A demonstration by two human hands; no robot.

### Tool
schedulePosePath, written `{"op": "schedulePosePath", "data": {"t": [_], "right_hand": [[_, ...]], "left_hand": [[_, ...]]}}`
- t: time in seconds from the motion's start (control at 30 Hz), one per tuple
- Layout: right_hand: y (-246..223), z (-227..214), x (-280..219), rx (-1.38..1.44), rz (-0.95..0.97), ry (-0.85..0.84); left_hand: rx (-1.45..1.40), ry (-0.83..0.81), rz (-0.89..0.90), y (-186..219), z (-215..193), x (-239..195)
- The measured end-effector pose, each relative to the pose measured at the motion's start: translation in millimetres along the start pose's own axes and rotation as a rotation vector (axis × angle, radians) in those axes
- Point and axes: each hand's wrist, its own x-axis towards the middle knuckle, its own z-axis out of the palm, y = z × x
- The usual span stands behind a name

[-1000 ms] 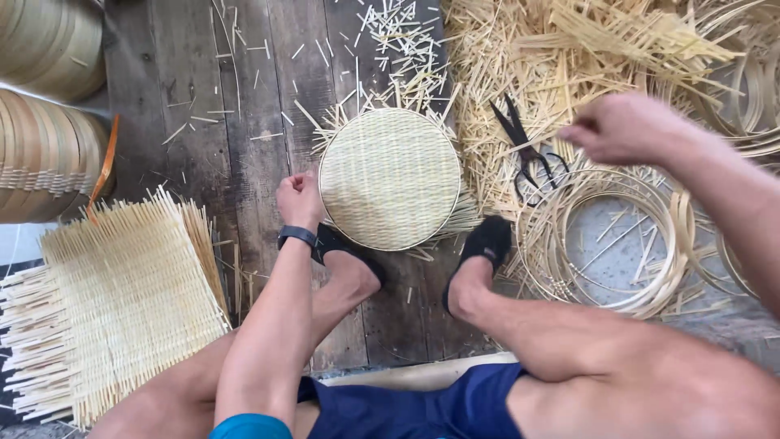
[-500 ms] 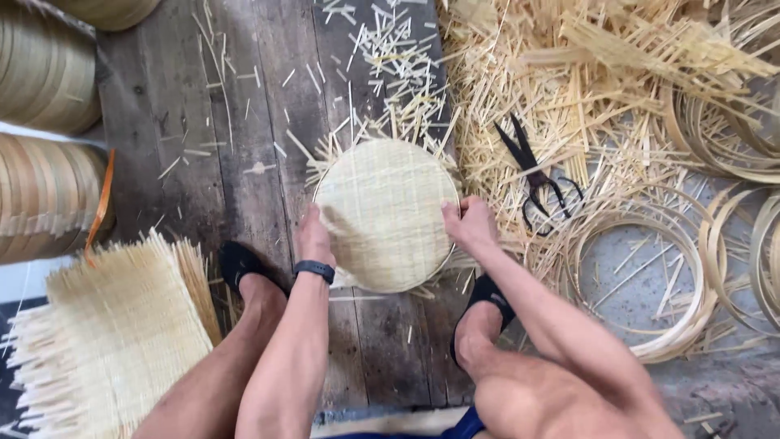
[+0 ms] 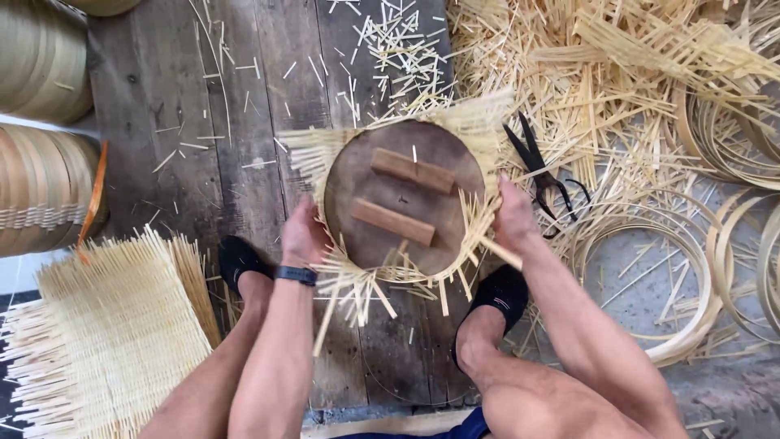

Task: Weaving bamboo strips into a mat and fitting it into circular wooden frames for steamer or basket construction.

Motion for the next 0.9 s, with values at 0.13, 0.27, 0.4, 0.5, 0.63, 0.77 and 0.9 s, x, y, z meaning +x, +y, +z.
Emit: {"op": "schedulePosePath", "data": {"t": [0.13,0.27,0.4,0.5,0.63,0.77,0.9], "right_hand": [[26.6,-12.6,-3.0,-0.418,-0.107,0.119],[7.5,-37.9,2.6,-0.785,-0.112,0.389],[7.7,-100.0,20.8,-1.277,-0.149,0.353],[10.2,-131.3,15.0,-1.643,-0.172,0.287],[18.9,-160.6,24.5,-1.570,0.045,0.375],[38.7,-174.8,47.1,-1.342,0.123,0.322],[23.7,-153.0,49.4,-1.505,0.181,0.264]], "left_hand": [[0.322,0.060,0.209,-31.6,-34.3,41.9],[1.171,0.501,0.604,-34.8,36.0,-4.7],[1.381,0.611,0.376,-100.5,107.6,5.7],[1.400,0.582,0.205,-116.7,154.7,6.4],[1.617,0.582,0.307,-116.2,149.9,4.8],[1.968,0.320,0.775,-116.4,126.8,-9.2],[1.644,0.576,0.551,-110.7,134.1,-28.4]]}}
